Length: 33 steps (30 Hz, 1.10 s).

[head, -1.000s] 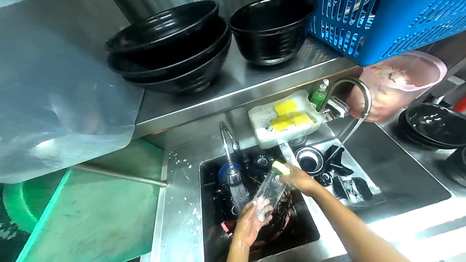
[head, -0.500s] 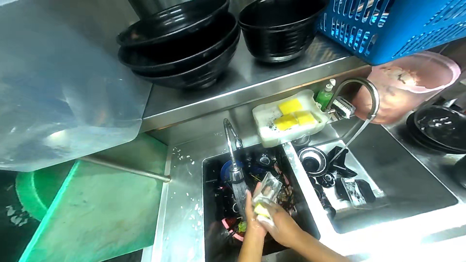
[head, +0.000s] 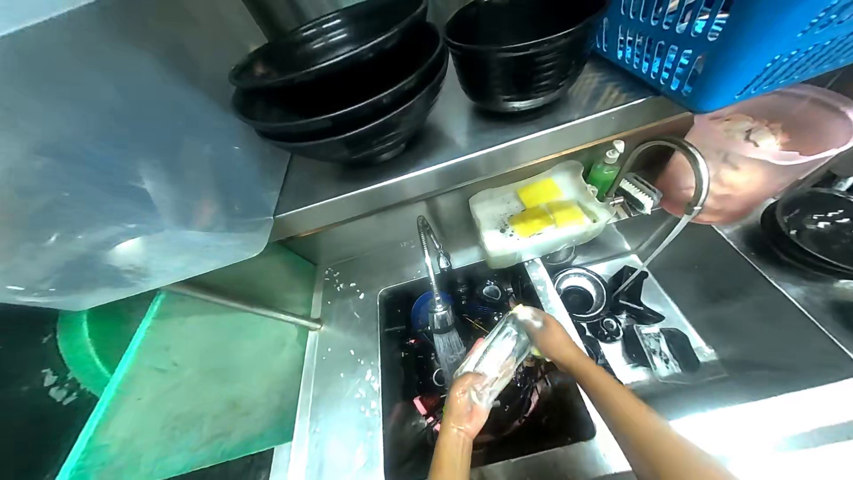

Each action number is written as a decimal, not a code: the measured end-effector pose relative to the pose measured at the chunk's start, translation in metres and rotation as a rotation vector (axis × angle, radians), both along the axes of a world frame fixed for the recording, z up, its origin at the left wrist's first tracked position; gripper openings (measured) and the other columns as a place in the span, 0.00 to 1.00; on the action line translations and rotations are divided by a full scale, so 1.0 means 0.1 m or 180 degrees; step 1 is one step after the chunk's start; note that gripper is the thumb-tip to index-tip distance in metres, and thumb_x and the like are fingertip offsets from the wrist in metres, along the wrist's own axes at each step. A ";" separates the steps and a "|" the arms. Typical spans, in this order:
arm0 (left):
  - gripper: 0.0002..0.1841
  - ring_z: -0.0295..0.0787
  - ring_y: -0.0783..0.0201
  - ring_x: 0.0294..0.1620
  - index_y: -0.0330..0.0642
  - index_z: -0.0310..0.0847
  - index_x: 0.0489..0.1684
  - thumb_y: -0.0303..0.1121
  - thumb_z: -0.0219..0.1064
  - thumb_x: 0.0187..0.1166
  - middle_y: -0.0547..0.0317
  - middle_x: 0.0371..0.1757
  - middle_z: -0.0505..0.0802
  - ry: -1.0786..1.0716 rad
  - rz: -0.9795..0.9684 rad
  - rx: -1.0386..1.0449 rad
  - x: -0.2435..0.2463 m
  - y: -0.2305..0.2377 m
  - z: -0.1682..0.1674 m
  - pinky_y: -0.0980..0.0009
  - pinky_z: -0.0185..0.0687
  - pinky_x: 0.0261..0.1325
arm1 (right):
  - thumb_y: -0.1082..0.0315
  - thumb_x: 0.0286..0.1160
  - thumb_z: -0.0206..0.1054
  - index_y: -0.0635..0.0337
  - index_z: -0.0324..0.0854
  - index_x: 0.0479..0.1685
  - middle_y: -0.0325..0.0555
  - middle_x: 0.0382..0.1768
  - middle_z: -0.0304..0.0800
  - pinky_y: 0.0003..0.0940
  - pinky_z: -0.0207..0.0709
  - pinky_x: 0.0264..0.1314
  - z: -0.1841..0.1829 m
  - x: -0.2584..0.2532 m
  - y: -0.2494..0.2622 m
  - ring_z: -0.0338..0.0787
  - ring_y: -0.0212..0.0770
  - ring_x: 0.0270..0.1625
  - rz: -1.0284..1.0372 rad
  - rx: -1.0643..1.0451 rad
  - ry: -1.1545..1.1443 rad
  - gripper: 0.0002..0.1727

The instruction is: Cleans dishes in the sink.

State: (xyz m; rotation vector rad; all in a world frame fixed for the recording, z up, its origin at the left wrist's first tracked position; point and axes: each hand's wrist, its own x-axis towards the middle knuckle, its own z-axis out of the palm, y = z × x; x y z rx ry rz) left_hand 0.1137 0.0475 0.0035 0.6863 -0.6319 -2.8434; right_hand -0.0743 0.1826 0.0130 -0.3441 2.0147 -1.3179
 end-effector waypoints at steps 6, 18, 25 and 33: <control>0.25 0.95 0.48 0.44 0.34 0.66 0.78 0.34 0.66 0.86 0.38 0.50 0.93 -0.1851 -0.0104 -0.1164 -0.07 0.04 -0.28 0.53 0.94 0.47 | 0.66 0.81 0.67 0.61 0.71 0.76 0.56 0.53 0.91 0.49 0.94 0.45 0.06 0.17 0.25 0.95 0.52 0.45 0.0217 -0.0503 -0.1589 0.25; 0.26 0.88 0.48 0.66 0.38 0.76 0.76 0.44 0.63 0.86 0.41 0.67 0.89 -0.3196 -0.2720 -0.3412 0.17 -0.64 -1.03 0.47 0.81 0.72 | 0.71 0.83 0.58 0.65 0.67 0.71 0.52 0.38 0.89 0.44 0.91 0.33 -0.47 -0.22 1.64 0.92 0.43 0.31 -0.3315 -0.0578 -0.0609 0.20; 0.29 0.78 0.43 0.78 0.49 0.77 0.78 0.44 0.70 0.76 0.43 0.77 0.81 -0.4954 -0.1282 -0.4460 0.23 -1.28 -1.14 0.44 0.79 0.74 | 0.63 0.85 0.55 0.62 0.71 0.56 0.51 0.38 0.83 0.43 0.83 0.34 -1.24 0.04 1.69 0.85 0.42 0.34 -0.3933 -0.0174 -0.1535 0.13; 0.51 0.75 0.39 0.80 0.46 0.52 0.94 0.43 0.78 0.68 0.36 0.83 0.75 -0.4780 -0.1607 -0.3856 0.14 -1.52 -1.38 0.43 0.73 0.79 | 0.59 0.82 0.62 0.65 0.82 0.56 0.53 0.47 0.89 0.43 0.85 0.44 -1.76 0.21 1.71 0.90 0.41 0.45 -0.2961 0.0584 -0.0890 0.18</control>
